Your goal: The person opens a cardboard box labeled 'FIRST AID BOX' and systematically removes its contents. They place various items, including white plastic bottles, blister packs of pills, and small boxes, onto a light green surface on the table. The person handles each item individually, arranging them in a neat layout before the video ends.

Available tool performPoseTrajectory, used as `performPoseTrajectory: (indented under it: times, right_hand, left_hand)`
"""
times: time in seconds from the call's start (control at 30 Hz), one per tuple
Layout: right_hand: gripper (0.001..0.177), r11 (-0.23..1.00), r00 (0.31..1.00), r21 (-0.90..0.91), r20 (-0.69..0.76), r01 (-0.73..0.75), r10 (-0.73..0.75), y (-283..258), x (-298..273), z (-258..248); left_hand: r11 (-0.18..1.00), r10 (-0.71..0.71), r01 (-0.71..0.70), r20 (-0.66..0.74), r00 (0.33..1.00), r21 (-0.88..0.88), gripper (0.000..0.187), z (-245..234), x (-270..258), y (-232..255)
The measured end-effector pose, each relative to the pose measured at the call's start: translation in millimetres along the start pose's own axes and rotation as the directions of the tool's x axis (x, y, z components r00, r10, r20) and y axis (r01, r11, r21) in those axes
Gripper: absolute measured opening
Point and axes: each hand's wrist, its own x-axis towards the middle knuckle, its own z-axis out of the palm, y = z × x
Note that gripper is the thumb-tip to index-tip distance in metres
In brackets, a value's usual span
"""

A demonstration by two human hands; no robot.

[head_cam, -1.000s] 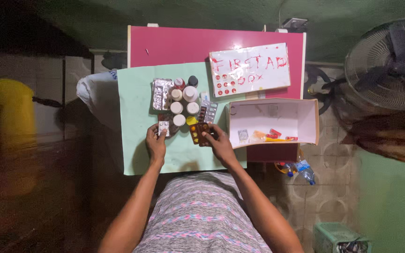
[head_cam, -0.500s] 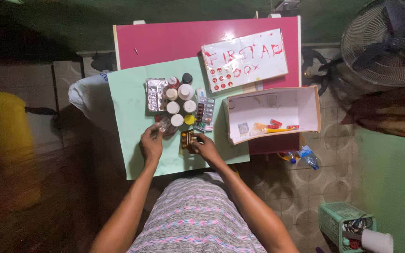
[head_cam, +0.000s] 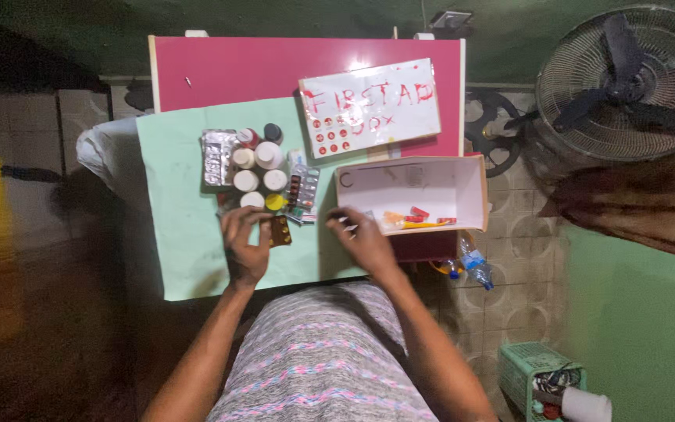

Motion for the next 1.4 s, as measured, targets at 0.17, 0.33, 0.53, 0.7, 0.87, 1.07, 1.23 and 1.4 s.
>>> performPoseTrajectory:
  times: [0.17, 0.33, 0.53, 0.7, 0.87, 1.07, 1.23, 1.4]
  right_hand:
    - [0.032, 0.951, 0.966, -0.307, -0.237, 0.027, -0.104, 71, 28, -90]
    - [0.038, 0.864, 0.997, -0.501, -0.079, -0.04, 0.001, 135, 41, -131]
    - [0.034, 0.82, 0.982, -0.57, 0.119, -0.053, 0.146, 166, 60, -128]
    - [0.038, 0.845, 0.996, -0.534, -0.076, 0.004, -0.053, 162, 66, -132]
    - [0.048, 0.787, 0.959, -0.617, -0.206, 0.029, -0.196, 152, 70, -134]
    - [0.038, 0.714, 0.959, -0.697, -0.245, -0.07, -0.144, 164, 91, -124]
    - [0.049, 0.704, 0.964, -0.668, -0.246, -0.243, 0.1, 143, 100, -115]
    - [0.049, 0.663, 0.966, -0.71, -0.243, -0.236, 0.084, 151, 107, -110]
  left_hand:
    - [0.973, 0.229, -0.217, 0.255, 0.939, -0.078, 0.021, 47, -7, 52]
    - [0.928, 0.371, -0.338, 0.506, 0.779, -0.159, 0.032, 88, -13, 101]
    - [0.967, 0.243, -0.248, 0.502, 0.83, -0.057, 0.036, 121, -30, 117]
    - [0.974, 0.218, -0.218, 0.476, 0.852, -0.055, 0.033, 130, -38, 110]
    - [0.981, 0.186, -0.195, 0.443, 0.877, -0.026, 0.028, 137, -33, 115]
    - [0.983, 0.151, -0.18, 0.45, 0.88, 0.023, 0.028, 141, -32, 120]
    - [0.985, 0.141, -0.169, 0.447, 0.883, 0.022, 0.026, 141, -31, 121]
    - [0.986, 0.153, -0.167, 0.435, 0.887, -0.006, 0.025, 141, -31, 119]
